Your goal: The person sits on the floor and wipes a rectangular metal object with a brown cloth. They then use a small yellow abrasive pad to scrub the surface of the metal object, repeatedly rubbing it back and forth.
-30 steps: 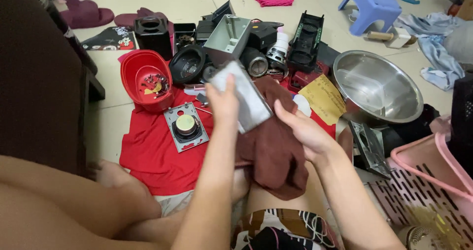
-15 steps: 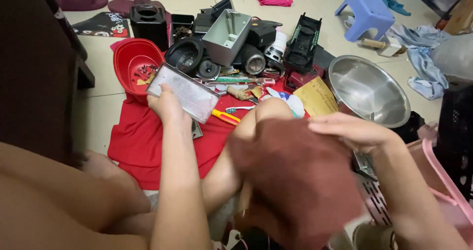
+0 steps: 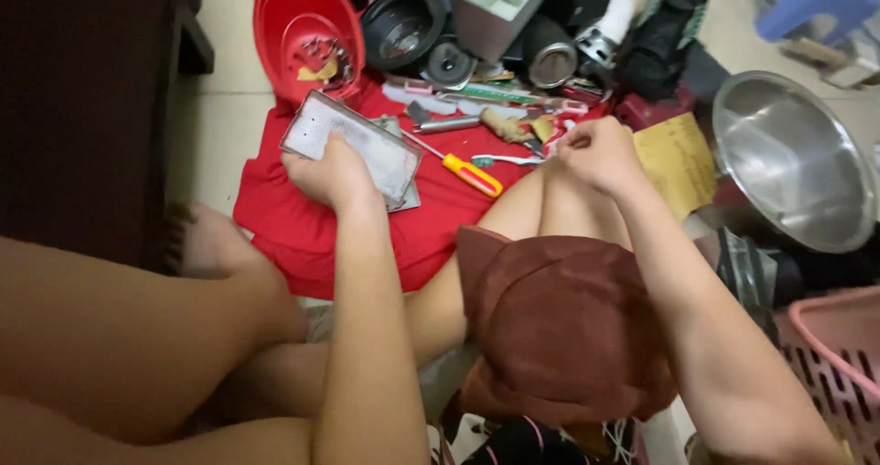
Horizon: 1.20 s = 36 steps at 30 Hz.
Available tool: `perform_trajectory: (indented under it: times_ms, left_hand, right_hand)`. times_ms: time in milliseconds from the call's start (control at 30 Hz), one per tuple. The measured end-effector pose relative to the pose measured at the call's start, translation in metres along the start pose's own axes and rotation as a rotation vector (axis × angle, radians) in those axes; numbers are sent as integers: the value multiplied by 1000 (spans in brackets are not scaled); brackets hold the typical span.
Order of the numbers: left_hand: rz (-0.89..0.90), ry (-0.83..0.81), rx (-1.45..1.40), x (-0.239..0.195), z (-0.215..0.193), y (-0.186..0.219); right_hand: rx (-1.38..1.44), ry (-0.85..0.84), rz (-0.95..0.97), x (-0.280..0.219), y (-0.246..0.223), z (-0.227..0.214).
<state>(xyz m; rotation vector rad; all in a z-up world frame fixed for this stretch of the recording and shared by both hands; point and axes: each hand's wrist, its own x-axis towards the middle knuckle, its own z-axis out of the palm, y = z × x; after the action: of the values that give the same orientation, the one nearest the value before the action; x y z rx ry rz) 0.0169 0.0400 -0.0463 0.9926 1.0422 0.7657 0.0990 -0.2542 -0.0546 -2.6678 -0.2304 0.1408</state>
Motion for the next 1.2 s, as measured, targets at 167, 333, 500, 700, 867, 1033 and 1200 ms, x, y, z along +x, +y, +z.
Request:
perform_trajectory:
  times_ms: [167, 333, 500, 700, 867, 1033, 1200]
  left_hand:
    - [-24, 77, 175, 28, 2, -32]
    - [-8, -14, 300, 36, 16, -55]
    - [35, -206, 326, 14, 14, -44]
    - [140, -442, 389, -5, 17, -36]
    - [67, -736, 624, 0, 12, -55]
    - [45, -785, 653, 4, 12, -73]
    - [41, -746, 615, -9, 4, -60]
  right_hand:
    - [-320, 5, 320, 78, 28, 46]
    - [-413, -15, 310, 95, 1, 53]
    - [-462, -20, 281, 85, -18, 53]
    - [-425, -95, 313, 70, -33, 38]
    - [-472, -103, 298, 83, -23, 47]
    - [-450, 3, 329, 94, -1, 52]
    - [-216, 329, 138, 54, -15, 44]
